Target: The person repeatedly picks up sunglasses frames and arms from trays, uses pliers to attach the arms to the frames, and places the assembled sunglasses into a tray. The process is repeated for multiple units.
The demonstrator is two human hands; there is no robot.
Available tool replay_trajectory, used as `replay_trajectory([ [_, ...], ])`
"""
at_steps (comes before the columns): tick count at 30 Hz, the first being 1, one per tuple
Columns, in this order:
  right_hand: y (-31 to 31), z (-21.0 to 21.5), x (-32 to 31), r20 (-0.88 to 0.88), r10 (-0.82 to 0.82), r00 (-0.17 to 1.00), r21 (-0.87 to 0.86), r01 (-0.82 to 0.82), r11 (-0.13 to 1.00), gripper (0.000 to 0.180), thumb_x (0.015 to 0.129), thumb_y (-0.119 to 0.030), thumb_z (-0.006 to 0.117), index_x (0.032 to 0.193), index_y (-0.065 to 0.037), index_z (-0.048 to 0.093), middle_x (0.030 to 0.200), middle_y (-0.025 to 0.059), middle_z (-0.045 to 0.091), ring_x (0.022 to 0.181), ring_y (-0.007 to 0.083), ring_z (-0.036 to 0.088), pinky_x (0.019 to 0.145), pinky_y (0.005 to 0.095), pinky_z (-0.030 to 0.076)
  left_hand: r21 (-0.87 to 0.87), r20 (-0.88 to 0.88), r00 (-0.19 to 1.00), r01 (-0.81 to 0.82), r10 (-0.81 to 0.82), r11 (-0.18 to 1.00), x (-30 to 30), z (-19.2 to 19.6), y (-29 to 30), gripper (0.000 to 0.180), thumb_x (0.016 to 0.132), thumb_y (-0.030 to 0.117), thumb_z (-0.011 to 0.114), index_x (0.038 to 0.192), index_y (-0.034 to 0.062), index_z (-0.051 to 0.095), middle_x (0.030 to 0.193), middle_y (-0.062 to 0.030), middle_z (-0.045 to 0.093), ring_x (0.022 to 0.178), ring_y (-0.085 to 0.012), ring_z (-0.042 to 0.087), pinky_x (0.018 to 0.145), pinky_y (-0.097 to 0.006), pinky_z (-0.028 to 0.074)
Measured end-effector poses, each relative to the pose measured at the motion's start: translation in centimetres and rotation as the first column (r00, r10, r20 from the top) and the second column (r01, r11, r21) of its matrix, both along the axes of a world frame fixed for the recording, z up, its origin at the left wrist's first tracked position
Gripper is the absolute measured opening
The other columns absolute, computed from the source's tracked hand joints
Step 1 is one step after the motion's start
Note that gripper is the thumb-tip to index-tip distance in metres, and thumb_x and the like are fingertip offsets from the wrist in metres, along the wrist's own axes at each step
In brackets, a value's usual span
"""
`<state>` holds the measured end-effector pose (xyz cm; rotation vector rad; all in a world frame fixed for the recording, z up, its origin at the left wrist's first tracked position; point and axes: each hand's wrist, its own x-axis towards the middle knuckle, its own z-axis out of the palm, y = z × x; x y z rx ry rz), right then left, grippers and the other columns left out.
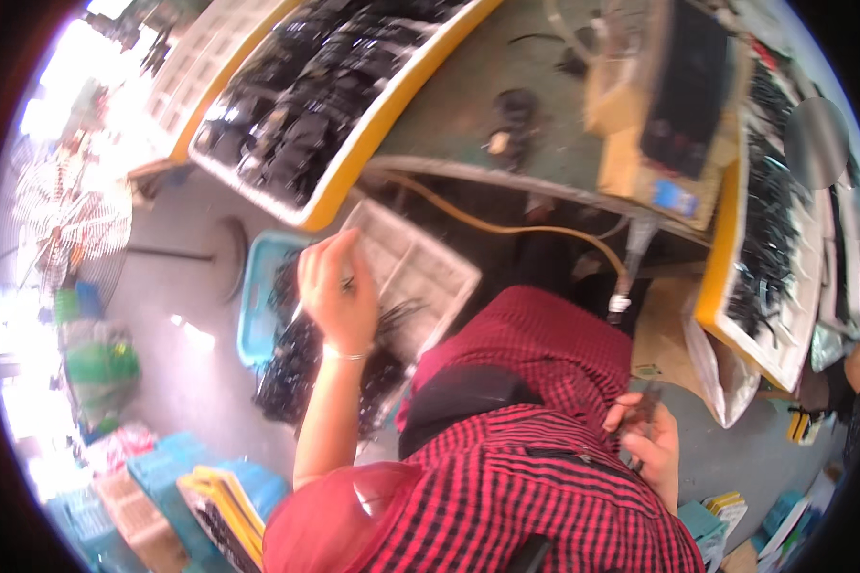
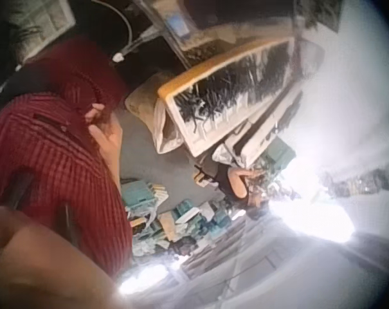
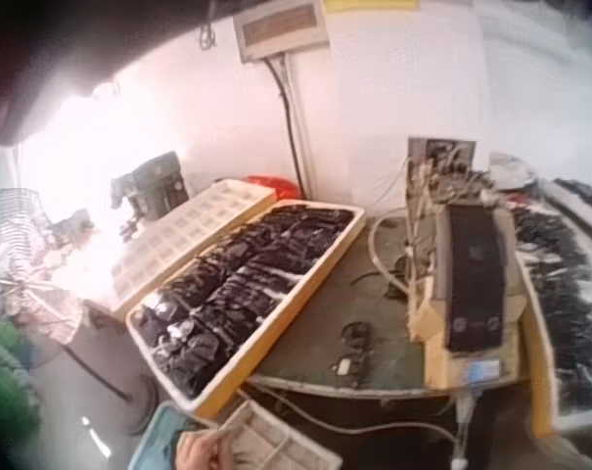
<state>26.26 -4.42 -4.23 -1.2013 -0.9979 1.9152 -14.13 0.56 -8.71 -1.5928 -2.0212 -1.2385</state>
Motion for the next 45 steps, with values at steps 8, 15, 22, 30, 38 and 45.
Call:
replay_trajectory([
  [8, -0.5, -2.8, -0.3, -0.167, -0.278, 0.946, -0.456, 0.176, 0.873, 0.039, 0.096, -0.026, 0.050, 0.128, -0.005, 0.044, 0.098, 0.0173, 0.059, 0.093, 0.0284, 0.059, 0.086, 0.0456, 0.050, -0.594, 0.368, 0.646, -0.390, 0.669, 0.703, -11.3, -20.9, -16.0, 0.022, 0.085, 0.018, 0.065, 0.095, -0.0010, 0.067, 0.086, -0.0126, 0.069, 0.080, -0.0224, 0.065, 0.077, -0.034, 0.051],
  [15, -0.1, -2.6, -0.9, -0.129, -0.258, 0.958, -0.433, 0.180, 0.884, 0.041, 0.094, -0.027, 0.053, 0.128, -0.006, 0.045, 0.099, 0.0167, 0.059, 0.094, 0.0297, 0.058, 0.087, 0.0478, 0.048, -0.872, 0.056, 0.141, -0.475, 0.988, 0.117, -10.9, -25.2, -7.7, 0.088, 0.066, 0.069, 0.073, 0.116, -0.0022, 0.061, 0.121, -0.0243, 0.060, 0.114, -0.0372, 0.059, 0.096, -0.046, 0.047],
  [22, -2.6, -3.2, -0.2, -0.209, -0.411, 0.887, -0.330, 0.332, 0.884, 0.039, 0.091, -0.018, 0.054, 0.127, -0.006, 0.045, 0.093, 0.0155, 0.059, 0.086, 0.0289, 0.059, 0.079, 0.0470, 0.050, -0.547, 0.767, 0.019, -0.503, 0.642, 0.669, -12.1, -25.5, -12.8, 0.050, 0.085, 0.052, 0.065, 0.066, 0.0074, 0.050, 0.056, -0.0041, 0.048, 0.037, -0.0136, 0.039, 0.033, -0.029, 0.026],
  [30, 0.2, -1.2, -3.9, 0.116, -0.100, 0.988, 0.207, 0.074, 0.976, 0.019, 0.086, 0.006, 0.056, 0.104, 0.000, 0.055, 0.077, 0.0026, 0.056, 0.062, 0.0089, 0.051, 0.058, 0.0249, 0.043, 0.147, 0.807, -0.588, 0.287, 0.053, 0.947, 3.0, -2.1, -8.3, 0.064, 0.088, 0.067, 0.048, 0.101, 0.0050, 0.060, 0.084, -0.0050, 0.062, 0.073, -0.0182, 0.059, 0.062, -0.029, 0.047],
  [38, 4.9, 2.7, -6.6, 0.266, -0.286, 0.921, 0.850, -0.084, 0.520, 0.018, 0.081, -0.001, 0.069, 0.098, -0.003, 0.064, 0.072, -0.0011, 0.055, 0.060, 0.0056, 0.048, 0.056, 0.0226, 0.038, 0.330, 0.792, -0.464, 0.872, 0.397, 0.362, 15.2, 3.1, 0.3, 0.051, 0.100, 0.049, 0.041, 0.098, 0.0018, 0.061, 0.074, -0.0098, 0.063, 0.064, -0.0191, 0.060, 0.064, -0.030, 0.048],
  [45, 3.0, -1.7, -3.9, 0.234, -0.413, 0.880, 0.474, 0.267, 0.839, 0.011, 0.091, -0.009, 0.066, 0.093, 0.000, 0.059, 0.078, 0.0035, 0.064, 0.070, 0.0110, 0.063, 0.065, 0.0234, 0.050, 0.376, 0.717, -0.421, 0.905, 0.555, 0.201, 13.4, -1.0, -1.4, 0.060, 0.099, 0.053, 0.039, 0.105, -0.0039, 0.058, 0.079, -0.0117, 0.064, 0.059, -0.0168, 0.057, 0.052, -0.026, 0.044],
])
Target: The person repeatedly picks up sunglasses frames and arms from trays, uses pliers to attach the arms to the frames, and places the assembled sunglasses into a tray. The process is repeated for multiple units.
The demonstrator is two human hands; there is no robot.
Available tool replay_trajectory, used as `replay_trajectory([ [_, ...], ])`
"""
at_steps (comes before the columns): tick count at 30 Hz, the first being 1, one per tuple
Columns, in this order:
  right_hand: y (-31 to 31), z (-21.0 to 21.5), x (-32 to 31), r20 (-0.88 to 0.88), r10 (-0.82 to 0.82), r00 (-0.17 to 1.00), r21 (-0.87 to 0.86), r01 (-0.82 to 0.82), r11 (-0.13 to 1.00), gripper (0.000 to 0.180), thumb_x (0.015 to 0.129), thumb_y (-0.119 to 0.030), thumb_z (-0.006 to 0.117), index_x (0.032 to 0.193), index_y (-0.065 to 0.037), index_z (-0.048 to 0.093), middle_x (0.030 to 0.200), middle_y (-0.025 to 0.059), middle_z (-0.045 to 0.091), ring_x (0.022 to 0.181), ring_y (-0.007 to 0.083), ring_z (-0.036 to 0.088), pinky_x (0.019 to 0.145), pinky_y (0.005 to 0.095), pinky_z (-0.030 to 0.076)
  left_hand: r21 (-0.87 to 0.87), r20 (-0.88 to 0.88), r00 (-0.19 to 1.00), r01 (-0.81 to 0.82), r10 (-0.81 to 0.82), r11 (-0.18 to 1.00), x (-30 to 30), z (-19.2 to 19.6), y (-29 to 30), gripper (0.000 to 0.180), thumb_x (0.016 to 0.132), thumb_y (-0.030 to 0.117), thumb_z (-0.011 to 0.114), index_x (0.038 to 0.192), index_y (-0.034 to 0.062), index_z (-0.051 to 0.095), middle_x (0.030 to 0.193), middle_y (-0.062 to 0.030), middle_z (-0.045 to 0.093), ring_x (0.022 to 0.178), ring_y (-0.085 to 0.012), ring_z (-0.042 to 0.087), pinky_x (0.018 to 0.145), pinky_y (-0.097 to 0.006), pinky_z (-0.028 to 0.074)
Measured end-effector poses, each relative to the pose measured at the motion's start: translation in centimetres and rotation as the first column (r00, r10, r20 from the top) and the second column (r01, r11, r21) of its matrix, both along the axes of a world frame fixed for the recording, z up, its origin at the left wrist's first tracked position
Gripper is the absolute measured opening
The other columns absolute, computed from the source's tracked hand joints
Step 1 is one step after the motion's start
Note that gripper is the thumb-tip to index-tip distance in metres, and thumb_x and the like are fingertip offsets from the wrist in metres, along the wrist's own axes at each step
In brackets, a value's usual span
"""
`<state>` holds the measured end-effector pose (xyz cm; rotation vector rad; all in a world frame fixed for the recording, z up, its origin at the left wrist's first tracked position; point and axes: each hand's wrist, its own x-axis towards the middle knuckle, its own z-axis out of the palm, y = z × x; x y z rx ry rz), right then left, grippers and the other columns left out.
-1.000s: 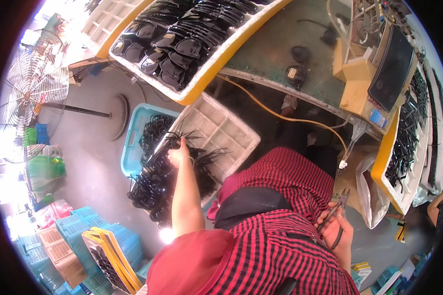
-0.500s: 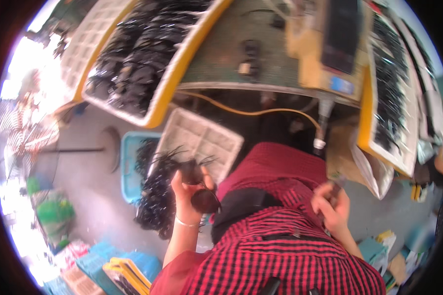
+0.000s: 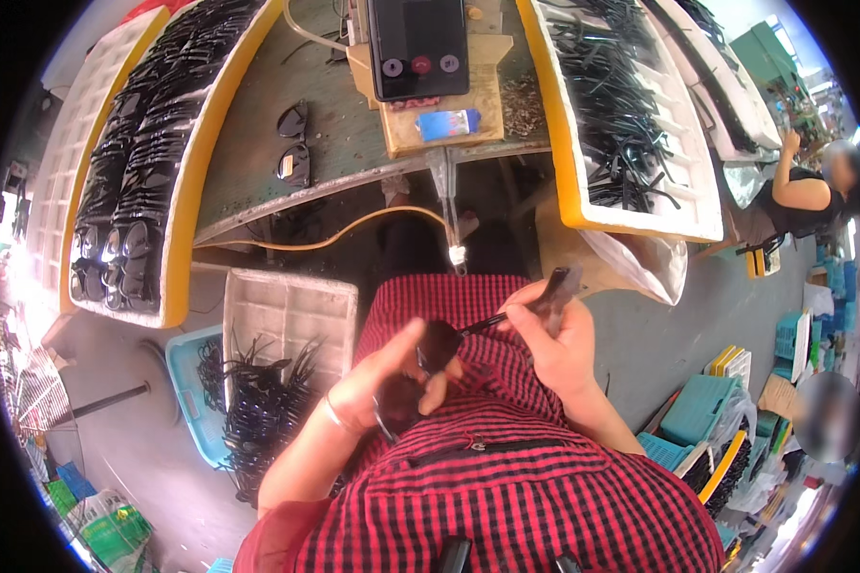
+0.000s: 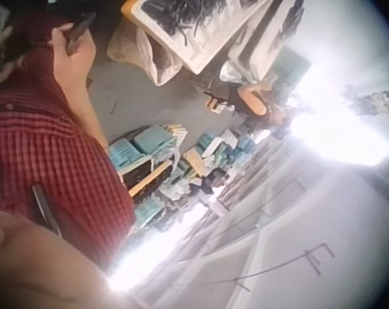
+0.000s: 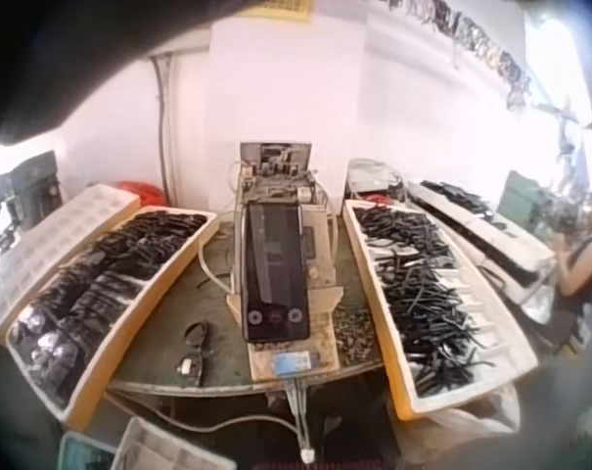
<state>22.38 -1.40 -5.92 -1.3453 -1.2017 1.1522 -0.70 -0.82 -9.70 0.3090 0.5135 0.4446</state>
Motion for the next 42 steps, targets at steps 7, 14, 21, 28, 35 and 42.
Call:
replay_trajectory([
  [7, 2.1, -2.2, -0.3, -0.006, -0.150, 0.989, -0.114, 0.148, 0.982, 0.013, 0.093, -0.012, 0.063, 0.094, 0.000, 0.059, 0.075, 0.0047, 0.064, 0.066, 0.0111, 0.065, 0.062, 0.0238, 0.052, 0.598, -0.146, 0.937, -0.172, 0.317, 0.783, 0.4, -0.4, 0.0, 0.070, 0.089, 0.024, 0.068, 0.146, 0.0011, 0.034, 0.126, -0.0141, 0.053, 0.119, -0.0212, 0.049, 0.092, -0.031, 0.046],
  [14, 4.4, -2.2, -0.8, 0.157, -0.296, 0.942, -0.035, 0.305, 0.952, 0.010, 0.092, -0.010, 0.064, 0.091, -0.001, 0.059, 0.072, 0.0023, 0.062, 0.063, 0.0100, 0.063, 0.058, 0.0237, 0.049, 0.531, -0.253, 0.901, -0.175, 0.352, 0.829, 4.5, -0.2, 2.5, 0.085, 0.083, -0.002, 0.070, 0.150, 0.0048, 0.018, 0.139, -0.0188, 0.038, 0.122, -0.0220, 0.046, 0.099, -0.035, 0.046],
  [21, 4.0, -3.0, -1.0, -0.081, -0.263, 0.961, -0.129, 0.252, 0.959, 0.012, 0.093, -0.011, 0.064, 0.094, 0.000, 0.058, 0.075, 0.0051, 0.064, 0.065, 0.0123, 0.065, 0.061, 0.0244, 0.051, 0.158, -0.220, 0.860, -0.434, 0.460, 0.887, 4.9, -1.1, 4.0, 0.031, 0.103, 0.015, 0.040, 0.129, -0.0013, 0.044, 0.123, -0.0189, 0.056, 0.109, -0.0289, 0.062, 0.092, -0.044, 0.054],
  [28, 4.7, -1.9, -0.2, -0.126, -0.215, 0.969, -0.090, 0.205, 0.975, 0.015, 0.094, -0.012, 0.063, 0.098, 0.000, 0.056, 0.079, 0.0074, 0.065, 0.070, 0.0140, 0.066, 0.067, 0.0253, 0.053, 0.294, -0.206, 0.798, -0.502, 0.566, 0.814, 6.0, 0.7, 4.1, 0.036, 0.100, 0.002, 0.035, 0.136, 0.0015, 0.039, 0.124, -0.0204, 0.054, 0.116, -0.0313, 0.058, 0.096, -0.045, 0.053],
  [35, 4.8, -1.7, -0.3, -0.265, -0.196, 0.944, -0.136, 0.164, 0.977, 0.013, 0.095, -0.010, 0.061, 0.100, 0.001, 0.055, 0.083, 0.0095, 0.065, 0.073, 0.0161, 0.066, 0.071, 0.0277, 0.055, 0.354, -0.232, 0.791, -0.474, 0.566, 0.806, 5.4, 1.5, 4.4, 0.039, 0.100, 0.001, 0.034, 0.139, 0.0037, 0.038, 0.123, -0.0207, 0.055, 0.113, -0.0310, 0.059, 0.097, -0.043, 0.051],
  [42, 4.7, -1.5, -0.2, -0.328, -0.176, 0.928, -0.127, 0.142, 0.982, 0.015, 0.095, -0.010, 0.060, 0.103, 0.001, 0.054, 0.086, 0.0108, 0.065, 0.077, 0.0175, 0.066, 0.073, 0.0294, 0.055, 0.376, -0.228, 0.793, -0.463, 0.565, 0.802, 5.3, 1.4, 4.6, 0.040, 0.100, 0.001, 0.034, 0.139, 0.0039, 0.037, 0.124, -0.0213, 0.055, 0.113, -0.0311, 0.059, 0.097, -0.043, 0.051],
])
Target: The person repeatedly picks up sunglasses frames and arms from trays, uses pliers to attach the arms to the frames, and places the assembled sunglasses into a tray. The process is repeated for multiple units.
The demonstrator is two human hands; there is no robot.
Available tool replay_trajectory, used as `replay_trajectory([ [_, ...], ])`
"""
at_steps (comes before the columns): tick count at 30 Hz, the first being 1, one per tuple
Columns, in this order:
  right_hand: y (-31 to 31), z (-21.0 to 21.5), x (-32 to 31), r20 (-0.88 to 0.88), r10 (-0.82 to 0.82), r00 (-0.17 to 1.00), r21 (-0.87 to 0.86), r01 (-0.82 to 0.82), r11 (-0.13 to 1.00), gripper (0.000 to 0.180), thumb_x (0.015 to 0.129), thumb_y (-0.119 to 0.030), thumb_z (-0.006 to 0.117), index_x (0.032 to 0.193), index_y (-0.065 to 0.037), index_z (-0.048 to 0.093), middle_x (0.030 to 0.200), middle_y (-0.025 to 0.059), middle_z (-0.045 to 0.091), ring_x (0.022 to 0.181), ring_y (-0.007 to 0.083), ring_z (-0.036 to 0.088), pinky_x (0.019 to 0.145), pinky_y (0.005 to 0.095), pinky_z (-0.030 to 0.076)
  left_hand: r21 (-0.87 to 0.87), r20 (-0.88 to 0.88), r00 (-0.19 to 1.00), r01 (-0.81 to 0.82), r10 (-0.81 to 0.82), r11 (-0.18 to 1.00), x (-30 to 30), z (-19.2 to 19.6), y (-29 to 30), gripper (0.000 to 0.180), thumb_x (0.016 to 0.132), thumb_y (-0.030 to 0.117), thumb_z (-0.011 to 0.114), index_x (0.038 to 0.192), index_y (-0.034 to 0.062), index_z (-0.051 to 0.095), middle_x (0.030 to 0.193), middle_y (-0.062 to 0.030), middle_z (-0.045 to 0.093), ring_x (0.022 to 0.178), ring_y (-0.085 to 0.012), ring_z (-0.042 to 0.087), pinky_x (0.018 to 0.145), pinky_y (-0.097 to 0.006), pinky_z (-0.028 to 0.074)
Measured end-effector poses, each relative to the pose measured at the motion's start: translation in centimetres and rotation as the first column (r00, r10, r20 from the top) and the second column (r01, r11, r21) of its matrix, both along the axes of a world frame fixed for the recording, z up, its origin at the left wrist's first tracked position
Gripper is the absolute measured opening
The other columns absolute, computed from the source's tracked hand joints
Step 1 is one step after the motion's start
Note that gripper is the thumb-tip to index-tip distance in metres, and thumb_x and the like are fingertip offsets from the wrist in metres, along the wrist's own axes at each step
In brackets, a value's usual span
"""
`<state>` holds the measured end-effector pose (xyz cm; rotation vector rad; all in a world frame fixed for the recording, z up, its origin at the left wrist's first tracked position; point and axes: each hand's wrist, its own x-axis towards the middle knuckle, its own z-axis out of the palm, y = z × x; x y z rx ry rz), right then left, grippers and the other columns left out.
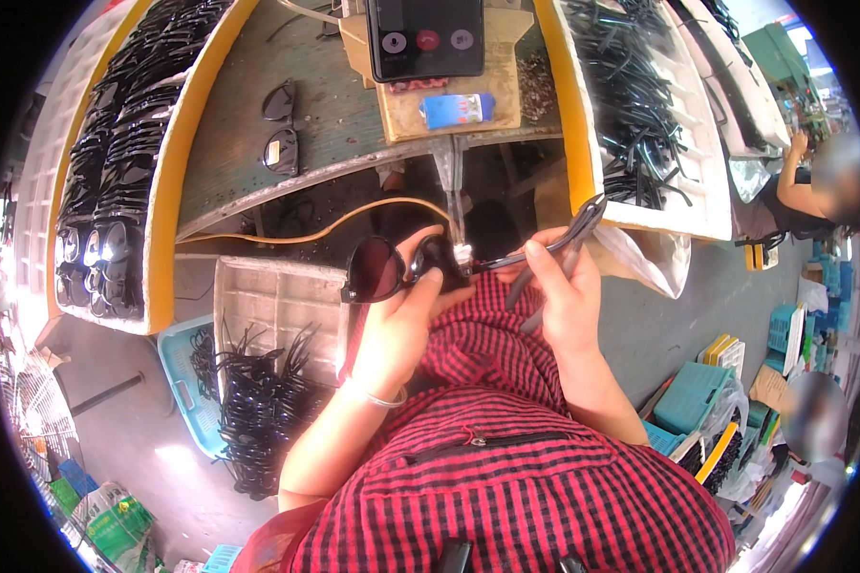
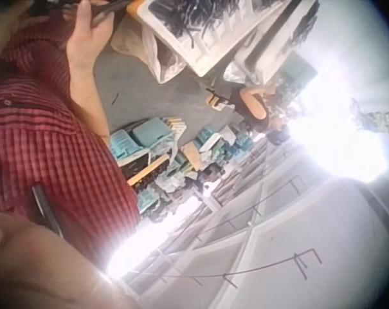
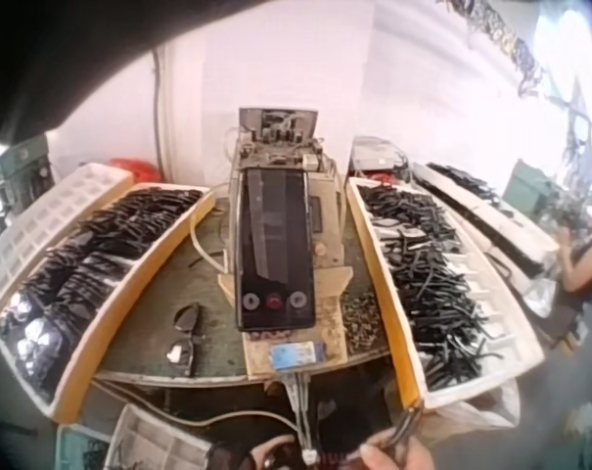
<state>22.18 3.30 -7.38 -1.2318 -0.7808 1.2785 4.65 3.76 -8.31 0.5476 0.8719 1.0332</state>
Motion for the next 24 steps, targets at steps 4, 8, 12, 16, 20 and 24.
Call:
replay_trajectory([
  [4, -0.16, 0.02, 0.17, -0.011, 0.012, 1.000, 0.002, -0.012, 1.000, 0.015, 0.096, -0.011, 0.060, 0.103, 0.001, 0.054, 0.087, 0.0110, 0.065, 0.078, 0.0178, 0.066, 0.074, 0.0299, 0.056, 0.034, -0.017, 1.000, -0.011, 0.012, 0.999, 0.09, -0.07, -0.12, 0.041, 0.099, -0.001, 0.034, 0.139, 0.0035, 0.038, 0.124, -0.0206, 0.056, 0.113, -0.0305, 0.060, 0.097, -0.043, 0.052],
  [8, -0.23, 0.00, 0.24, -0.030, 0.010, 1.000, 0.000, -0.010, 1.000, 0.016, 0.096, -0.012, 0.059, 0.103, 0.001, 0.054, 0.087, 0.0112, 0.065, 0.078, 0.0184, 0.067, 0.075, 0.0301, 0.056, 0.035, -0.029, 1.000, -0.010, 0.011, 0.999, 0.01, 0.42, -0.08, 0.041, 0.097, -0.003, 0.034, 0.137, 0.0017, 0.040, 0.126, -0.0189, 0.053, 0.114, -0.0300, 0.059, 0.096, -0.044, 0.052],
  [12, -0.22, -0.01, 0.36, -0.057, 0.010, 0.998, -0.010, -0.011, 1.000, 0.016, 0.096, -0.012, 0.059, 0.103, 0.001, 0.054, 0.087, 0.0113, 0.065, 0.078, 0.0190, 0.067, 0.075, 0.0304, 0.056, 0.052, -0.038, 0.999, -0.008, 0.010, 0.999, -0.06, 0.70, -0.05, 0.042, 0.095, -0.005, 0.034, 0.136, -0.0007, 0.040, 0.128, -0.0177, 0.050, 0.117, -0.0306, 0.058, 0.096, -0.045, 0.053],
  [16, -0.23, -0.16, 0.48, -0.078, 0.013, 0.997, -0.017, -0.015, 1.000, 0.016, 0.096, -0.011, 0.059, 0.103, 0.001, 0.055, 0.088, 0.0112, 0.064, 0.078, 0.0194, 0.067, 0.075, 0.0308, 0.056, 0.045, -0.024, 1.000, -0.005, 0.006, 0.999, -0.18, 0.63, 0.00, 0.044, 0.092, -0.006, 0.035, 0.135, -0.0017, 0.041, 0.129, -0.0177, 0.050, 0.118, -0.0315, 0.057, 0.096, -0.045, 0.052],
  [20, -0.21, -0.19, 0.53, -0.082, 0.009, 0.997, -0.018, -0.011, 1.000, 0.015, 0.096, -0.011, 0.059, 0.103, 0.001, 0.055, 0.087, 0.0112, 0.065, 0.078, 0.0193, 0.067, 0.075, 0.0307, 0.056, 0.040, -0.006, 1.000, 0.007, -0.007, 0.999, -0.29, 0.52, 0.10, 0.045, 0.091, -0.005, 0.036, 0.135, -0.0015, 0.041, 0.127, -0.0189, 0.052, 0.118, -0.0314, 0.057, 0.096, -0.045, 0.052],
  [24, -0.20, -0.27, 0.58, -0.094, 0.010, 0.996, -0.015, -0.012, 1.000, 0.015, 0.095, -0.011, 0.059, 0.103, 0.001, 0.055, 0.087, 0.0111, 0.065, 0.078, 0.0189, 0.067, 0.075, 0.0304, 0.056, 0.044, 0.006, 1.000, 0.016, -0.016, 0.999, -0.36, 0.50, 0.15, 0.046, 0.090, -0.004, 0.036, 0.135, -0.0014, 0.041, 0.125, -0.0203, 0.054, 0.117, -0.0313, 0.057, 0.096, -0.045, 0.052],
])
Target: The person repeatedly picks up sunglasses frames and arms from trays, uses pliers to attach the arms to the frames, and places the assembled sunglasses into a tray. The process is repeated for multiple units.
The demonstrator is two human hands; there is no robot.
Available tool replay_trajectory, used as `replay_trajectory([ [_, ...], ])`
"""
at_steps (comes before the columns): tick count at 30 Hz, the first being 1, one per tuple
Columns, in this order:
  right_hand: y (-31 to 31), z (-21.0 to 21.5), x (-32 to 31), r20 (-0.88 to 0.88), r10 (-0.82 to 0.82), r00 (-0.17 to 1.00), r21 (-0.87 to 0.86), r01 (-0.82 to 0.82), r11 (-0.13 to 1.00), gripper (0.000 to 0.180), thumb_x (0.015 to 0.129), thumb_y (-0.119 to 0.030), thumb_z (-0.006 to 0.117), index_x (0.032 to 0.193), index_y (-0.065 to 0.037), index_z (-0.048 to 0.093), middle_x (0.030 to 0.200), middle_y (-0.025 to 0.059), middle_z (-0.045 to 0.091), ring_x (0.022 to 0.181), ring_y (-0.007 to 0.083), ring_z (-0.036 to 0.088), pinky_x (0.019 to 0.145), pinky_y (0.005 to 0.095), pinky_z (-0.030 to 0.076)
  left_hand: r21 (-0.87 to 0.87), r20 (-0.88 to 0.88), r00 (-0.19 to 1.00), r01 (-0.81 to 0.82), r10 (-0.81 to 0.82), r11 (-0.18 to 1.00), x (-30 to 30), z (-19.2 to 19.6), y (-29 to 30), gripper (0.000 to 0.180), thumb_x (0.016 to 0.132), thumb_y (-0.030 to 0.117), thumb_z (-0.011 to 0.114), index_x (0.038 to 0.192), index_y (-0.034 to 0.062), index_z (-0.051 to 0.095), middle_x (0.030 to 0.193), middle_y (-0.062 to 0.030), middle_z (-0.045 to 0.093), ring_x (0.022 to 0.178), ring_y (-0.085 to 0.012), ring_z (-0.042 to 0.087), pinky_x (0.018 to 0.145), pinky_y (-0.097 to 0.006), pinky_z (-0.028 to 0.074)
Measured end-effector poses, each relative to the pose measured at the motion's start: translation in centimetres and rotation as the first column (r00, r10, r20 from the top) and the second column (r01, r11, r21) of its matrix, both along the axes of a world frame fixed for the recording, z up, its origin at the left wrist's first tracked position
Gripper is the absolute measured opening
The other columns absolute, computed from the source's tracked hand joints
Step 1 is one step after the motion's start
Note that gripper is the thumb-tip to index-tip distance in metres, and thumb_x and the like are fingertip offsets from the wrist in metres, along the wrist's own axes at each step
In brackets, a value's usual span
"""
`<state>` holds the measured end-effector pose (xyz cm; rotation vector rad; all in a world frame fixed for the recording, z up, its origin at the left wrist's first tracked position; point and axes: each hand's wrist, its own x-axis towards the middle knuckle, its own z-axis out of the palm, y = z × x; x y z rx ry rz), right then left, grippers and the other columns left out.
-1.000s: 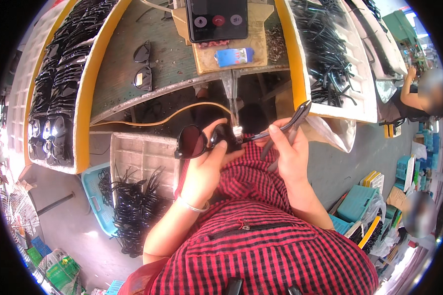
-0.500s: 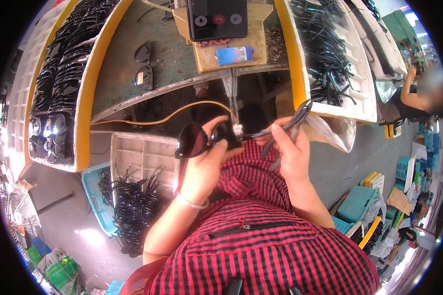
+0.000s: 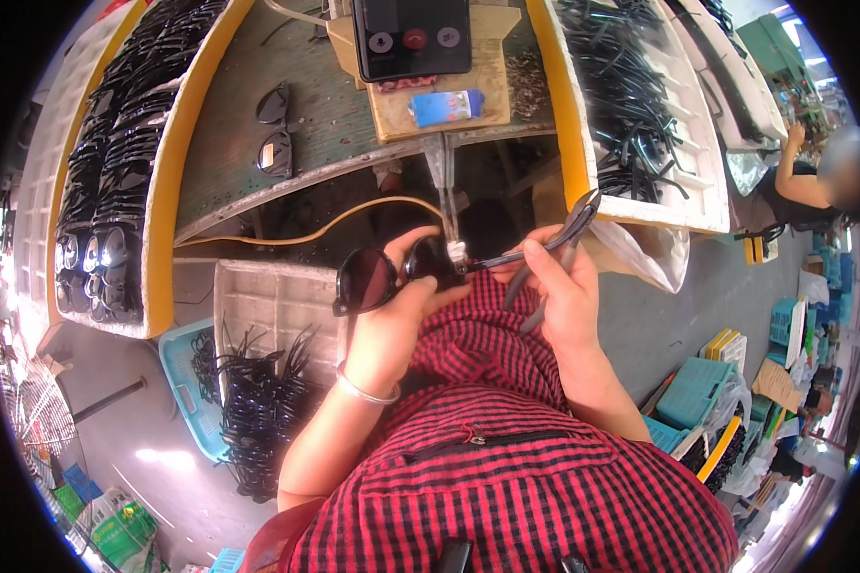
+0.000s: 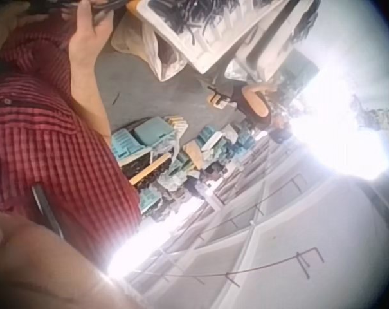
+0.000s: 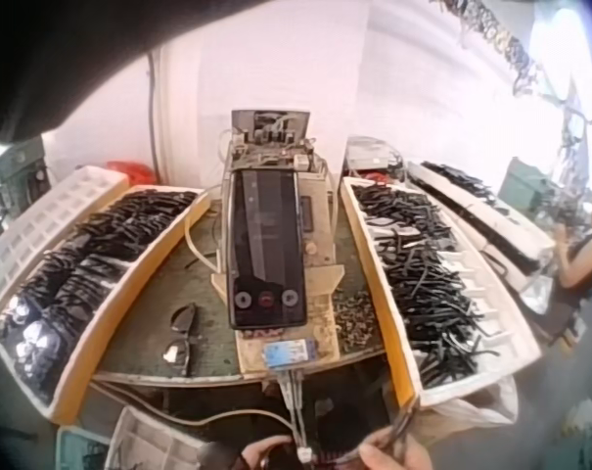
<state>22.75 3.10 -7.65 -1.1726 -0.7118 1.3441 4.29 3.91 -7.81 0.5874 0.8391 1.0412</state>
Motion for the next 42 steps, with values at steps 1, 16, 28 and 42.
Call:
replay_trajectory([
  [1, 0.0, 0.0, 0.0, -0.006, -0.002, 1.000, 0.001, 0.002, 1.000, 0.015, 0.095, -0.010, 0.059, 0.103, 0.001, 0.055, 0.087, 0.0111, 0.065, 0.078, 0.0187, 0.067, 0.075, 0.0303, 0.056, 0.002, 0.004, 1.000, 0.002, -0.002, 1.000, 0.0, 0.0, 0.0, 0.046, 0.089, -0.004, 0.036, 0.135, -0.0014, 0.041, 0.125, -0.0206, 0.055, 0.117, -0.0313, 0.057, 0.096, -0.045, 0.052],
  [16, -0.1, 0.0, 0.0, -0.013, -0.008, 1.000, -0.014, 0.008, 1.000, 0.014, 0.095, -0.011, 0.059, 0.103, 0.000, 0.054, 0.088, 0.0113, 0.065, 0.079, 0.0188, 0.067, 0.075, 0.0308, 0.056, -0.011, 0.000, 1.000, 0.013, -0.013, 1.000, -0.1, 0.2, 0.2, 0.048, 0.087, -0.003, 0.036, 0.135, -0.0033, 0.040, 0.123, -0.0217, 0.056, 0.117, -0.0309, 0.057, 0.096, -0.045, 0.051],
  [28, 0.0, -0.3, 0.4, -0.031, -0.018, 0.999, -0.062, 0.016, 0.998, 0.014, 0.095, -0.011, 0.059, 0.103, 0.000, 0.054, 0.088, 0.0124, 0.065, 0.079, 0.0209, 0.067, 0.075, 0.0336, 0.057, -0.026, 0.007, 1.000, 0.008, -0.008, 1.000, -0.1, 0.0, 0.3, 0.046, 0.088, -0.003, 0.036, 0.134, -0.0045, 0.041, 0.122, -0.0230, 0.055, 0.116, -0.0322, 0.058, 0.094, -0.044, 0.053],
  [42, -2.0, -1.5, 1.1, -0.252, -0.017, 0.968, -0.234, -0.044, 0.971, 0.014, 0.094, -0.014, 0.060, 0.101, -0.003, 0.055, 0.088, 0.0138, 0.065, 0.080, 0.0261, 0.068, 0.074, 0.0387, 0.058, -0.327, 0.411, 0.912, 0.142, 0.005, 0.934, -1.7, -2.2, -1.5, 0.044, 0.090, 0.002, 0.036, 0.134, -0.0040, 0.038, 0.131, -0.0297, 0.049, 0.121, -0.0435, 0.052, 0.100, -0.047, 0.049],
])
